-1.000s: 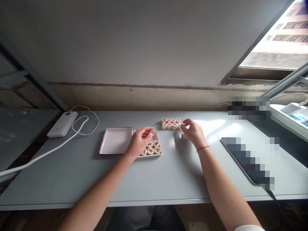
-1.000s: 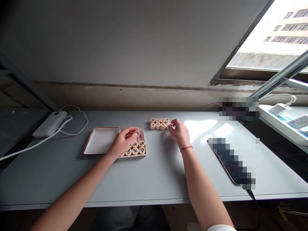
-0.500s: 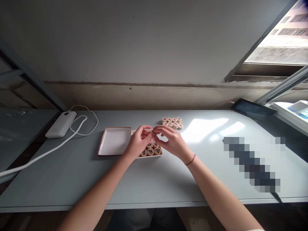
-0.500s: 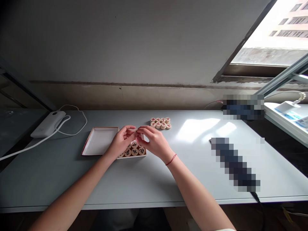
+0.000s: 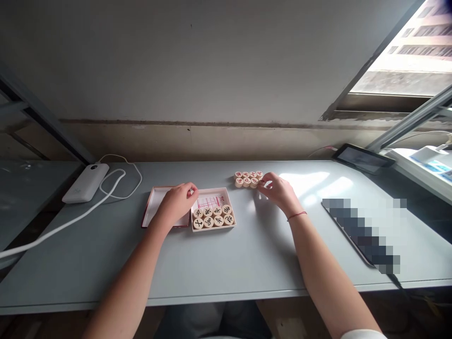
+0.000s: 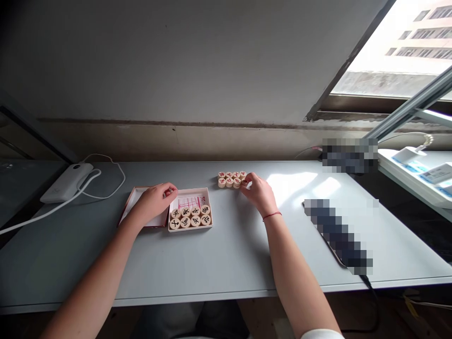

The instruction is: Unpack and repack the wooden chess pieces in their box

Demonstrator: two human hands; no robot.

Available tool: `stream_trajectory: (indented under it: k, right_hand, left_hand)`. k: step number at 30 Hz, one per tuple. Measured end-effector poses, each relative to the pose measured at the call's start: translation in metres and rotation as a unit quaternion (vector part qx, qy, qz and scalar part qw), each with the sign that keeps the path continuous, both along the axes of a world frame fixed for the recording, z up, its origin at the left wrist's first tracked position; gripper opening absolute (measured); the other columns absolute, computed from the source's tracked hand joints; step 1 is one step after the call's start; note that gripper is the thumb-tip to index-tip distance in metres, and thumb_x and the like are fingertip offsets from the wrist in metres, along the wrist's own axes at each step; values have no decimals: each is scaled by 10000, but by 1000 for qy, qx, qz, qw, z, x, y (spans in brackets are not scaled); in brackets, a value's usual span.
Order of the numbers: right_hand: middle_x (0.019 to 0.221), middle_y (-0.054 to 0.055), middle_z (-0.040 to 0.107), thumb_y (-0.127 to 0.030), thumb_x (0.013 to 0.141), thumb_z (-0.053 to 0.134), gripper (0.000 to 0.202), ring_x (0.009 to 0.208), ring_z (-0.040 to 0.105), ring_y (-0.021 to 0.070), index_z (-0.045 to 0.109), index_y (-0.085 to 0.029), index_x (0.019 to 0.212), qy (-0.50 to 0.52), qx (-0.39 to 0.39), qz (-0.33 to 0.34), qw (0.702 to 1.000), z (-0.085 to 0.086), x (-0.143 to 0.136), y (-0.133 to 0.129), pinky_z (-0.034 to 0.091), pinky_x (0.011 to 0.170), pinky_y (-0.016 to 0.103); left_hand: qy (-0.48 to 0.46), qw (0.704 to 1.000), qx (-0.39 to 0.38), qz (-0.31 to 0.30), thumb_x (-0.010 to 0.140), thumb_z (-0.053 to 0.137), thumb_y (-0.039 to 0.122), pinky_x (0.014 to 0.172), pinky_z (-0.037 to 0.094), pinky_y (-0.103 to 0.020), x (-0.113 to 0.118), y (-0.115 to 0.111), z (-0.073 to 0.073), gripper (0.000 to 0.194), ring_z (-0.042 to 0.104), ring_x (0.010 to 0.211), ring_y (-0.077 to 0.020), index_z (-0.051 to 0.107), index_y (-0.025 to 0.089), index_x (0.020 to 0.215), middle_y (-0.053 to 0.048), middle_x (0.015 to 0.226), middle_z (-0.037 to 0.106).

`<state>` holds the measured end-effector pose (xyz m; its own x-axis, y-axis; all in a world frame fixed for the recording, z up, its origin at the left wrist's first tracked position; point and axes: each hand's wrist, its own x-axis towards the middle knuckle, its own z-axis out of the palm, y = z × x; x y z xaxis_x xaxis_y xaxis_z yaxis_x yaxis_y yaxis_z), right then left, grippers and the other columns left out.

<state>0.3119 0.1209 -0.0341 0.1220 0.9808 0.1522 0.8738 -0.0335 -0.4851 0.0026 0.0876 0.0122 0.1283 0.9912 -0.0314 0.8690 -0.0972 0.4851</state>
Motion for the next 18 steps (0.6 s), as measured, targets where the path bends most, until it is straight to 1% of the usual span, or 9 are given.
stream_trajectory:
  k: [7,9,11,13,14,16,18]
  right_hand:
    - [839,37,667,-286,752,517,98,685,586,191,540,-242,836,-36,10,-4,999,-3,3,2,397,583,279]
    - [876,65,661,-261,757,518,117,731,592,215,557,-231,862,-61,42,2,997,1,2,0,425,630,309]
    - [951,99,648,-247,782,511,140,788,594,233,572,-215,904,-69,100,24,992,9,-4,-4,445,687,341]
    - [992,104,635,-249,827,493,150,783,595,215,578,-209,944,-30,141,79,986,19,-19,-11,461,696,336]
    - [997,94,633,-251,852,480,150,751,594,193,579,-210,958,3,145,121,982,23,-28,-15,467,676,318]
    - [1021,81,634,-245,893,452,161,717,592,159,583,-214,981,61,124,223,965,27,-50,-25,477,652,288]
    - [1096,85,628,-231,921,425,184,766,603,154,593,-213,993,70,93,310,943,26,-70,-33,483,683,282]
  left_hand:
    - [-8,997,-49,-65,849,432,386,639,417,-252,-3,-2,2,253,601,759,-178,637,244,893,0,848,651]
    - [-7,996,-53,-73,854,414,379,654,424,-254,-5,-2,3,272,606,768,-180,646,239,876,-7,868,648]
    - [-3,996,-53,-78,862,390,366,671,431,-259,-5,-4,5,303,611,778,-183,663,235,849,-17,885,643]
    - [7,995,-60,-85,860,380,346,673,435,-263,-2,-6,6,324,614,771,-182,683,234,835,-26,912,639]
    - [13,994,-67,-91,853,384,335,672,437,-264,-1,-7,6,324,614,768,-182,691,234,831,-30,924,639]
    - [27,991,-78,-104,831,409,321,679,443,-265,3,-10,6,307,615,784,-187,704,236,816,-34,935,645]
    - [41,991,-77,-101,802,445,319,694,450,-260,5,-13,7,275,614,821,-197,707,240,777,-32,916,655]
